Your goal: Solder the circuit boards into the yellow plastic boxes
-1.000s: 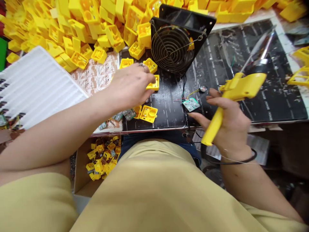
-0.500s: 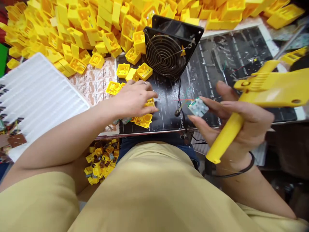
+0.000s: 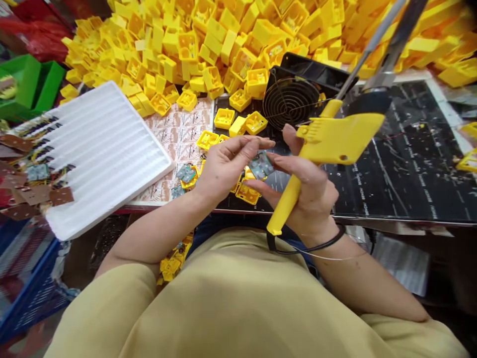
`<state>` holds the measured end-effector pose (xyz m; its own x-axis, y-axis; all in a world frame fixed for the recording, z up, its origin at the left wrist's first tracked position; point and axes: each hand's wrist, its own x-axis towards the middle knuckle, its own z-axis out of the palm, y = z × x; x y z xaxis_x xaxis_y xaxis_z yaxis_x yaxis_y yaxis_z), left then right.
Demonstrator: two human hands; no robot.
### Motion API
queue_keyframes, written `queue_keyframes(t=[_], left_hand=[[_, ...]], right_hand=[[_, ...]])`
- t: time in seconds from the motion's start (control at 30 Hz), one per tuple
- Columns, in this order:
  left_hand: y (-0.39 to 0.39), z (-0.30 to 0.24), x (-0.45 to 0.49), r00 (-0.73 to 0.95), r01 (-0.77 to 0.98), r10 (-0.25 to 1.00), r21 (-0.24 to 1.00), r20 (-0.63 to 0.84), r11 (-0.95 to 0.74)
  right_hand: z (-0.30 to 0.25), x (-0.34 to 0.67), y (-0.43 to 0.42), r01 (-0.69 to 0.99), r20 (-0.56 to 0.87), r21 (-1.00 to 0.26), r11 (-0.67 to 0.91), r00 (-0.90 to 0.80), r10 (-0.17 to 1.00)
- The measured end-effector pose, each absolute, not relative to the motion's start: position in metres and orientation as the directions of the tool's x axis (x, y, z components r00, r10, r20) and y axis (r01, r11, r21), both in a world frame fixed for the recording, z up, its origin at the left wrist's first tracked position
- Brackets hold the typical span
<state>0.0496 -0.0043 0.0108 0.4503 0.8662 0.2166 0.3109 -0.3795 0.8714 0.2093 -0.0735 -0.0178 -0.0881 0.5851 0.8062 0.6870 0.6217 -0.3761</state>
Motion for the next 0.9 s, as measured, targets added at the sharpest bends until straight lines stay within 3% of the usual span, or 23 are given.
queue_keyframes(t=[0.1, 0.27, 0.37, 0.6, 0.73, 0.9], left_hand=[[0.014, 0.025, 0.023, 0.452, 0.372, 0.864, 0.833, 0.223, -0.41], [0.034, 0.035, -0.002, 0.657, 0.525, 0.743, 0.627, 0.131, -0.575], [0.031, 0.02, 0.009, 0.716, 0.564, 0.692, 0.508, 0.093, -0.651], [0.029, 0.023, 0.025, 0.742, 0.629, 0.67, 0.383, -0.034, -0.677], [0.036, 0.04, 0.016, 0.754, 0.641, 0.653, 0.285, -0.066, -0.712], [0.043, 0.051, -0.003, 0.734, 0.661, 0.678, 0.261, -0.033, -0.704]], right_hand=[[-0.017, 0.225, -0.06, 0.663, 0.719, -0.367, 0.652, -0.243, 0.652], [-0.032, 0.255, -0.038, 0.698, 0.543, -0.22, 0.682, -0.493, 0.68], [-0.043, 0.253, -0.041, 0.717, 0.525, -0.23, 0.658, -0.478, 0.704], [-0.044, 0.249, -0.058, 0.717, 0.58, -0.27, 0.642, -0.411, 0.703], [-0.046, 0.25, -0.051, 0.695, 0.569, -0.225, 0.684, -0.476, 0.671], [-0.043, 0.251, -0.061, 0.815, 0.628, -0.125, 0.566, -0.377, 0.681]])
